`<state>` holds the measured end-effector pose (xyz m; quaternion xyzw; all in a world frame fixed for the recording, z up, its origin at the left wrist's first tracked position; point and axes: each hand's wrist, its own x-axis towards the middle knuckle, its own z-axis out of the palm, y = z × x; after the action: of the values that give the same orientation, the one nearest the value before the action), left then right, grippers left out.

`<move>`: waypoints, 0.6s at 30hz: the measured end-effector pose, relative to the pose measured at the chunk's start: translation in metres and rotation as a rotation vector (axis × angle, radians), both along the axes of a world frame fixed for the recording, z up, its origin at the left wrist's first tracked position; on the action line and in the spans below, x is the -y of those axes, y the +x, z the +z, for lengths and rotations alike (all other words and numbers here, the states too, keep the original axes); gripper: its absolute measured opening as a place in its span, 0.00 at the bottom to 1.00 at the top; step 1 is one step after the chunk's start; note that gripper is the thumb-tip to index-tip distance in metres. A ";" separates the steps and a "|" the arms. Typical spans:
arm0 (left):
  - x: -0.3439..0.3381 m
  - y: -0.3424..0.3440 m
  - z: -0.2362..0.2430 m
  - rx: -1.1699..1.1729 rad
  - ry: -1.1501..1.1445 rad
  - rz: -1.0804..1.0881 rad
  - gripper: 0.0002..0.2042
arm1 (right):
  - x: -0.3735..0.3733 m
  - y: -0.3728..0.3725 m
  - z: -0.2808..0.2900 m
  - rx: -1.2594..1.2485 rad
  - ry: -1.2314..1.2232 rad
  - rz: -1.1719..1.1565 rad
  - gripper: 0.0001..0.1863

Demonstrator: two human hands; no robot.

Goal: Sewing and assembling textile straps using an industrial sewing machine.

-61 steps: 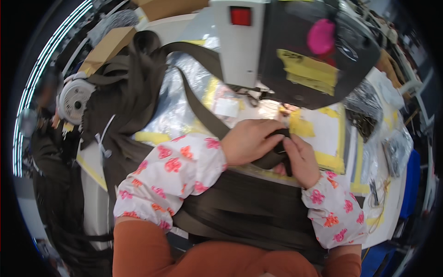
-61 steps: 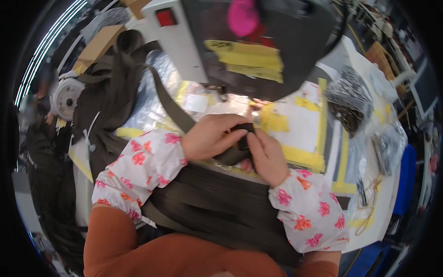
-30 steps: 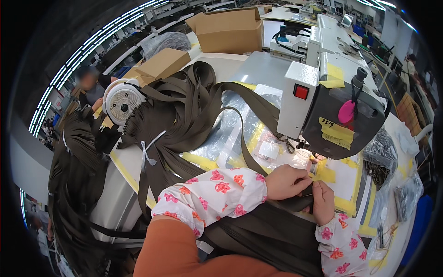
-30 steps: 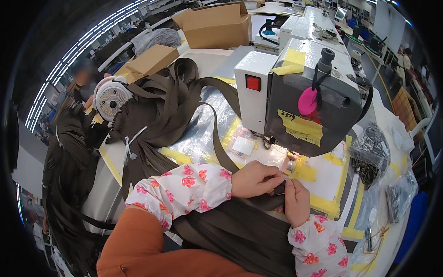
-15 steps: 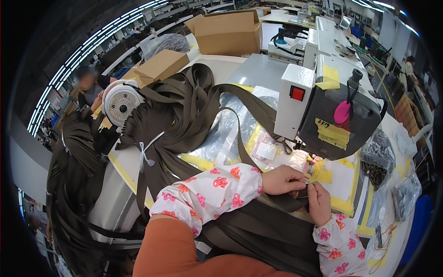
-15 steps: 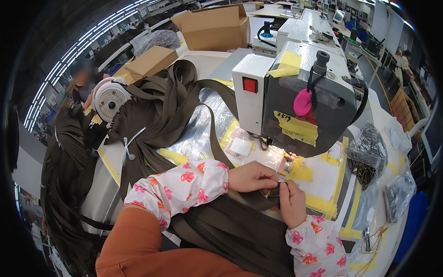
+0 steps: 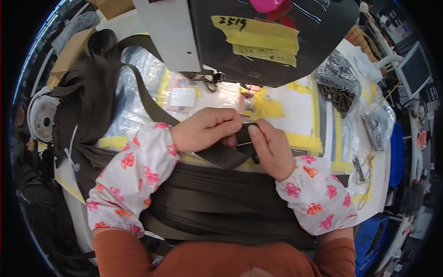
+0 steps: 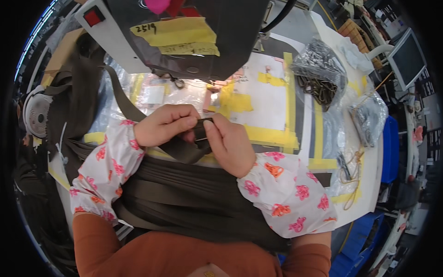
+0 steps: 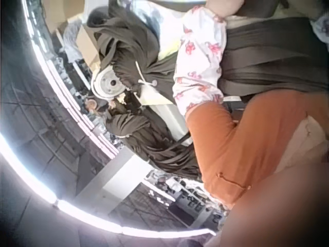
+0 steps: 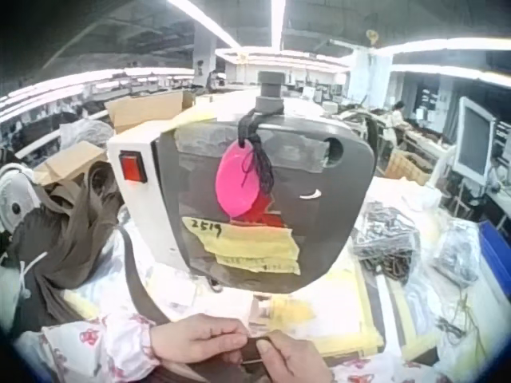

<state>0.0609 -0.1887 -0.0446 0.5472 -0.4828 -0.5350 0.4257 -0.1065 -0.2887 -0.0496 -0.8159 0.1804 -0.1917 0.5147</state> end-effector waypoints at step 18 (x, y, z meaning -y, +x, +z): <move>-0.005 -0.002 -0.007 0.127 -0.174 0.056 0.09 | -0.001 0.004 0.001 -0.018 0.064 0.004 0.11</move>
<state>0.0591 -0.1841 -0.0517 0.5544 -0.5378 -0.4432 0.4549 -0.1029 -0.2880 -0.0489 -0.8011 0.1895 -0.1772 0.5394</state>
